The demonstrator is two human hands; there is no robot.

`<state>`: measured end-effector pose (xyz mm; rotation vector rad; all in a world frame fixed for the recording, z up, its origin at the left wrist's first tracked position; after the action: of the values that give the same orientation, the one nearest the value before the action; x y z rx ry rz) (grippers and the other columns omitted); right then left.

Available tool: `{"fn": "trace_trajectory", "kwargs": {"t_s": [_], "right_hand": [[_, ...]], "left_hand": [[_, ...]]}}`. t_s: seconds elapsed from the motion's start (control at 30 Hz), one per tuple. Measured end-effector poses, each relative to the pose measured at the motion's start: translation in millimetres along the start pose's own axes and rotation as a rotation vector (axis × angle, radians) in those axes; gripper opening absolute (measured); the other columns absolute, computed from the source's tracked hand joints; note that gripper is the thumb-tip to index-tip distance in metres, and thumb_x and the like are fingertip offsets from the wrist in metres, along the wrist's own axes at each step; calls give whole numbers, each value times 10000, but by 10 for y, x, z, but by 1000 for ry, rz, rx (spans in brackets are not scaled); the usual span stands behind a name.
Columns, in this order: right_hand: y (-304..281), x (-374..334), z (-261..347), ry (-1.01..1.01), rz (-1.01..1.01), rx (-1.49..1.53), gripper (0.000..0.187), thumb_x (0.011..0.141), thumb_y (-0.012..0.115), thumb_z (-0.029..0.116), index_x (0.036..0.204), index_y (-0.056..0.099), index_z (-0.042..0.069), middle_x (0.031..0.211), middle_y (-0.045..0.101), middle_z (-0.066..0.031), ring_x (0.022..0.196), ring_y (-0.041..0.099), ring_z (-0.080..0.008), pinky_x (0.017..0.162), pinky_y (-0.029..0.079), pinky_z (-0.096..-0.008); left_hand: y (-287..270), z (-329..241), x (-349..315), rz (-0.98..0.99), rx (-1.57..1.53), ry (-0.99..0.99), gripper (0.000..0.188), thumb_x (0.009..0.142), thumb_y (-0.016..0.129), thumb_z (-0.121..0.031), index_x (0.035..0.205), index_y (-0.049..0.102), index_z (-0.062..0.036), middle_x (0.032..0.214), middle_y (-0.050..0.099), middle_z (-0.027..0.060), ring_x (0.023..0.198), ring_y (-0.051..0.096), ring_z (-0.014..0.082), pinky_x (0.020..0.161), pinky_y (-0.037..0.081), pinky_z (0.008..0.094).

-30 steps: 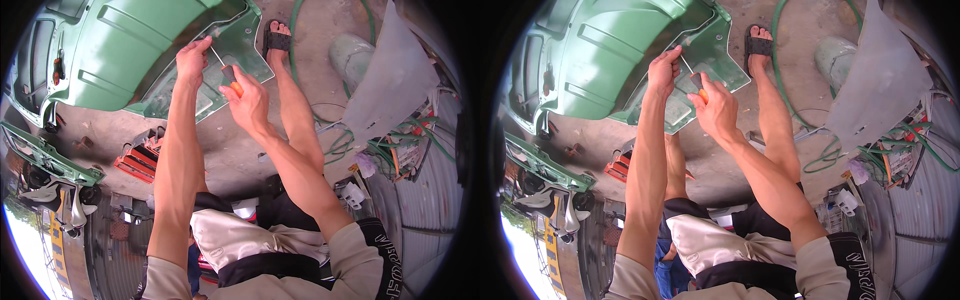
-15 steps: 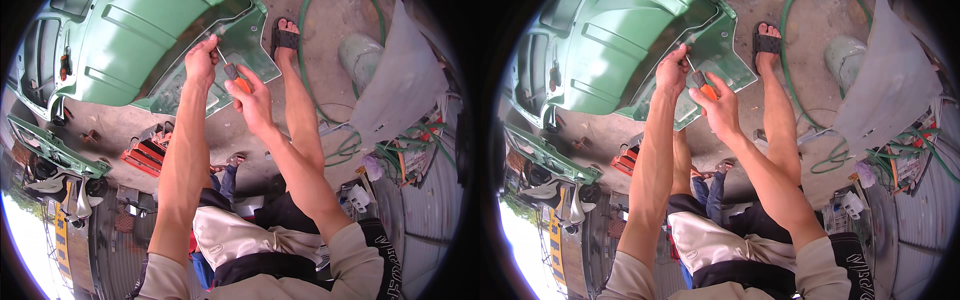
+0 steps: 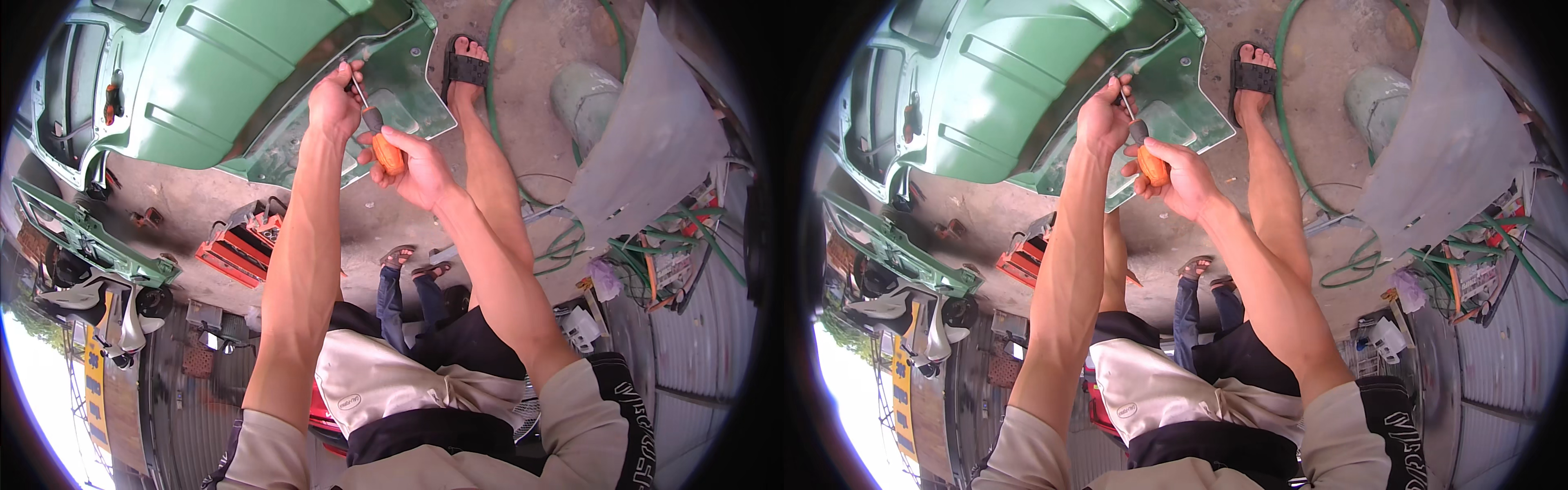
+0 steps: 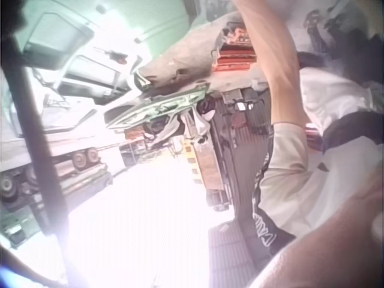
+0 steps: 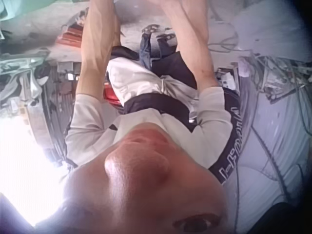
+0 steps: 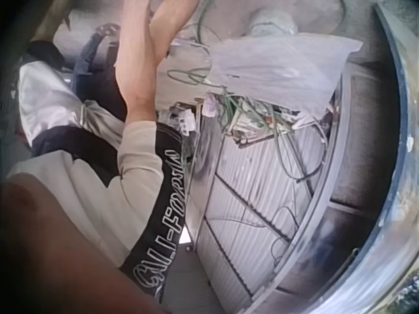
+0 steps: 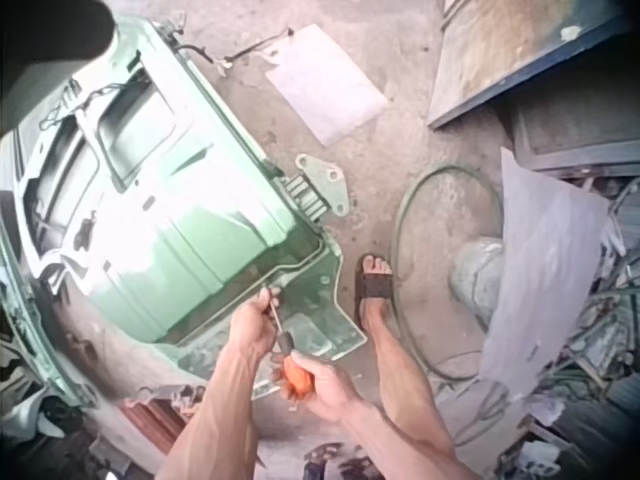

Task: The person uses a screwdriver to remove screws from a green car door panel, rotating the tool by hand while sitting on the floor.

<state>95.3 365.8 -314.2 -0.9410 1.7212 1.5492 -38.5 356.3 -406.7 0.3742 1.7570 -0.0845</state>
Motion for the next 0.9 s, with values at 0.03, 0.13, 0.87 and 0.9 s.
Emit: {"fn": "trace_trajectory", "kwargs": {"t_s": [0.03,0.13,0.87,0.9], "right_hand": [[28,19,86,-63,-41,-203,328,973,642,370,964,616,44,898,696,-121,638,647,-181,552,470,-294],[-9,-4,354,-325,-499,-1267,379,883,770,363,941,619,20,877,700,-95,598,634,-177,531,461,-302],[-12,-74,52,95,-150,-246,419,976,594,396,1162,590,21,921,679,-104,716,661,-149,583,468,-273],[7,-108,66,128,-96,-209,474,998,491,488,1115,628,49,863,684,-92,692,654,-137,552,430,-245]], "left_hand": [[-16,-19,15,12,16,6,266,1062,483,-195,1069,658,4,825,594,24,719,468,124,678,418,279],[-47,-29,57,57,19,-8,266,1071,459,-202,1106,626,1,850,591,30,757,493,137,705,437,293],[-48,94,29,-38,-80,-16,142,997,632,-172,1000,657,-32,812,615,21,686,453,102,637,407,249],[-19,60,21,-28,-60,6,153,1007,613,-168,1001,653,-21,818,612,30,688,444,105,624,400,253]]}}
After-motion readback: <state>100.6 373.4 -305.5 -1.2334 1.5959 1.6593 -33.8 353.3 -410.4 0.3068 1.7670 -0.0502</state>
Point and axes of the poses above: each hand's wrist, its own x-axis towards the middle knuckle, its own y-axis out of the palm, z = x × y, the point moved 7 cm from there along x, towards the middle knuckle
